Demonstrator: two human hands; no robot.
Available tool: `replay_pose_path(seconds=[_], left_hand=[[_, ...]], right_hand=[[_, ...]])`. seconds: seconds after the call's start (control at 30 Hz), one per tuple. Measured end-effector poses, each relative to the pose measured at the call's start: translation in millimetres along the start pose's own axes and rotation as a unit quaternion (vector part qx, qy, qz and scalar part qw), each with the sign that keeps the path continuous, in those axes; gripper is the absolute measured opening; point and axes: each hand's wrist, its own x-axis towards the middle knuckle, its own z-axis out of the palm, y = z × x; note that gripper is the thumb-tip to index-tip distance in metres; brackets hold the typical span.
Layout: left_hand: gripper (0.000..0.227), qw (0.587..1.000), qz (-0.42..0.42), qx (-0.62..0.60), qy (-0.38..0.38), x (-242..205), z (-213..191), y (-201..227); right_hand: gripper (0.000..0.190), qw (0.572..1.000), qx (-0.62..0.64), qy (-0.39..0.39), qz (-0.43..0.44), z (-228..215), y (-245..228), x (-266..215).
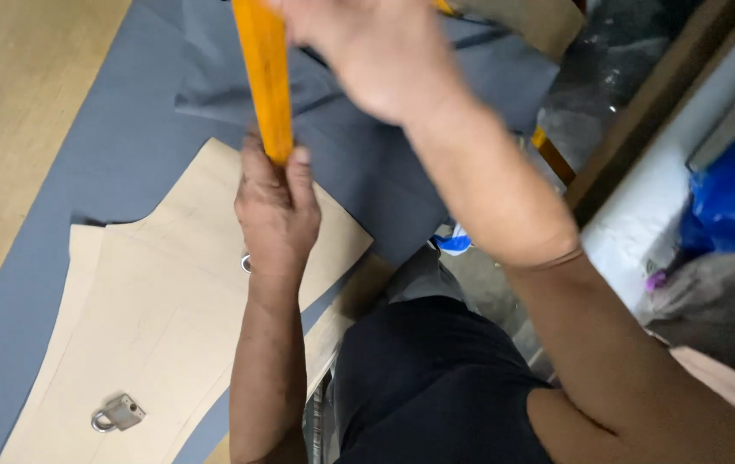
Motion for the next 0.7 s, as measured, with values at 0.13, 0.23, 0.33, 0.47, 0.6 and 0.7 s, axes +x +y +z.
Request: replay_pose_path(seconds=[0.13, 0.23, 0.33, 0.47, 0.6, 0.7], left_hand=[[0.027, 0.999, 0.023, -0.031, -0.035, -45, 8, -23], [0.043, 0.982, -0.149, -0.059, -0.096, -88, 11, -52], [0.036, 0.978, -0.177, -0.032, -0.102, -126, 17, -81], [0.035, 0.98, -0.169, -0.032, -0.097, -149, 30, -93], [0.045, 0.956, -0.253, -0.077, -0.129, -129, 43, -81], [0.067, 0.896, -0.356, -0.234, -0.124, -100, 51, -48]], right_hand=[[0.027, 0.989, 0.035, -0.028, -0.143, -5, 111, -29], [0.064, 0.894, -0.436, 0.097, 0.034, -39, 243, -52], [0.119, 0.843, -0.417, 0.191, 0.281, -63, 311, -71], [0.041, 0.861, -0.428, 0.197, 0.192, -51, 314, -78], [0.013, 0.872, -0.428, 0.198, -0.128, -4, 213, -110], [0.022, 0.895, -0.373, 0.062, -0.238, 42, 167, -150]])
